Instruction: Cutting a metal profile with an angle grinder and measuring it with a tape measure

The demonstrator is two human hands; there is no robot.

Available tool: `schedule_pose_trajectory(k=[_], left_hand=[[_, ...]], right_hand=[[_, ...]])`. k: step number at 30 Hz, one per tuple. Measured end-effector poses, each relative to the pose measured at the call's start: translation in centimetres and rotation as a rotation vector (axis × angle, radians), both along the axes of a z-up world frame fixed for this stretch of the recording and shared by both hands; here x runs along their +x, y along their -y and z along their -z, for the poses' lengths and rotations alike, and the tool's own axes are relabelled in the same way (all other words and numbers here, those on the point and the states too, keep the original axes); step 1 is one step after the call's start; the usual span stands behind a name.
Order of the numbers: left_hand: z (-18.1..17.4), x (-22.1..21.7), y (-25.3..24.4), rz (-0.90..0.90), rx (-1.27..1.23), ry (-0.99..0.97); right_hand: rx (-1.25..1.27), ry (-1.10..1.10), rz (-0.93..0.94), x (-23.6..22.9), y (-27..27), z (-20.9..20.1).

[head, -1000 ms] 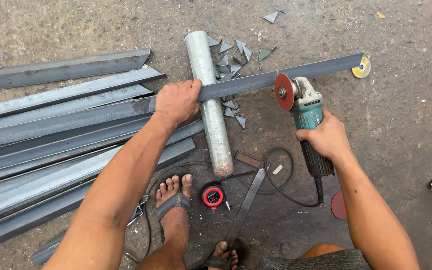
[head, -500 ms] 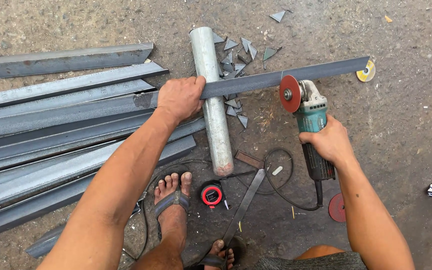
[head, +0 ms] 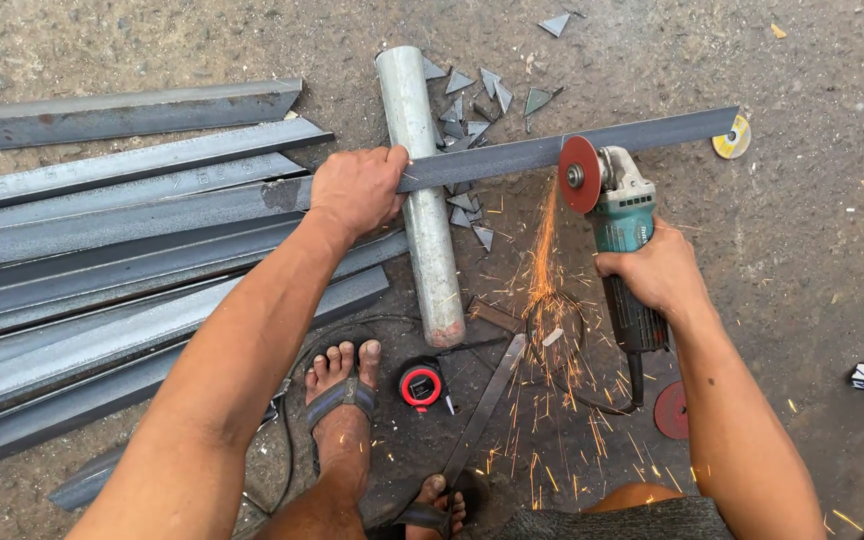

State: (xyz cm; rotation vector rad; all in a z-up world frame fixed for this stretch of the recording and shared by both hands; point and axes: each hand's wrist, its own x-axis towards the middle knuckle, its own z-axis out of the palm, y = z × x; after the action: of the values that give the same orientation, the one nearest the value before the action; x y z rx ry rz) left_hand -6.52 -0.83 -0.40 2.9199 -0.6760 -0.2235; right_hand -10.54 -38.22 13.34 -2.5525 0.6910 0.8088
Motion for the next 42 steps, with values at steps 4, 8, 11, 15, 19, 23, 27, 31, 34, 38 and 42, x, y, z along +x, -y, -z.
schedule_pose_trajectory(k=[4, 8, 11, 15, 19, 23, 27, 31, 34, 38, 42], left_hand=[[0.4, 0.0, 0.0, -0.003, 0.008, 0.016], [0.7, 0.0, -0.1, 0.0, -0.016, 0.027], [0.5, 0.0, -0.1, -0.003, -0.015, 0.01], [0.6, 0.1, 0.1, -0.002, -0.022, 0.021], [0.8, 0.1, 0.1, -0.001, -0.025, 0.028], [0.9, 0.1, 0.0, 0.003, -0.022, 0.034], [1.2, 0.0, 0.0, 0.006, -0.041, 0.08], [1.3, 0.0, 0.2, -0.008, -0.051, 0.098], [0.9, 0.0, 0.0, -0.01, -0.07, 0.117], [0.9, 0.2, 0.0, 0.001, -0.061, 0.088], [0.6, 0.2, 0.0, 0.0, -0.059, 0.059]], right_hand=[[-0.01, -0.01, 0.008, 0.2, -0.3, -0.3], [-0.016, -0.027, 0.003, 0.5, -0.7, -0.6], [-0.022, -0.017, -0.004, 0.5, -0.8, -0.6], [-0.037, -0.017, -0.02, 0.6, -1.2, -1.3], [-0.028, -0.01, -0.015, 0.9, -1.5, -1.4], [-0.025, 0.001, -0.012, 1.0, -1.5, -1.2], [-0.026, 0.015, -0.007, 1.2, -1.8, -1.6], [-0.027, 0.025, -0.018, 1.1, -1.1, -0.7], [-0.015, 0.037, -0.011, 1.5, -1.2, -0.6], [-0.015, 0.057, 0.0, 1.8, -1.1, -0.5], [-0.02, 0.065, -0.001, 2.0, -1.3, -0.5]])
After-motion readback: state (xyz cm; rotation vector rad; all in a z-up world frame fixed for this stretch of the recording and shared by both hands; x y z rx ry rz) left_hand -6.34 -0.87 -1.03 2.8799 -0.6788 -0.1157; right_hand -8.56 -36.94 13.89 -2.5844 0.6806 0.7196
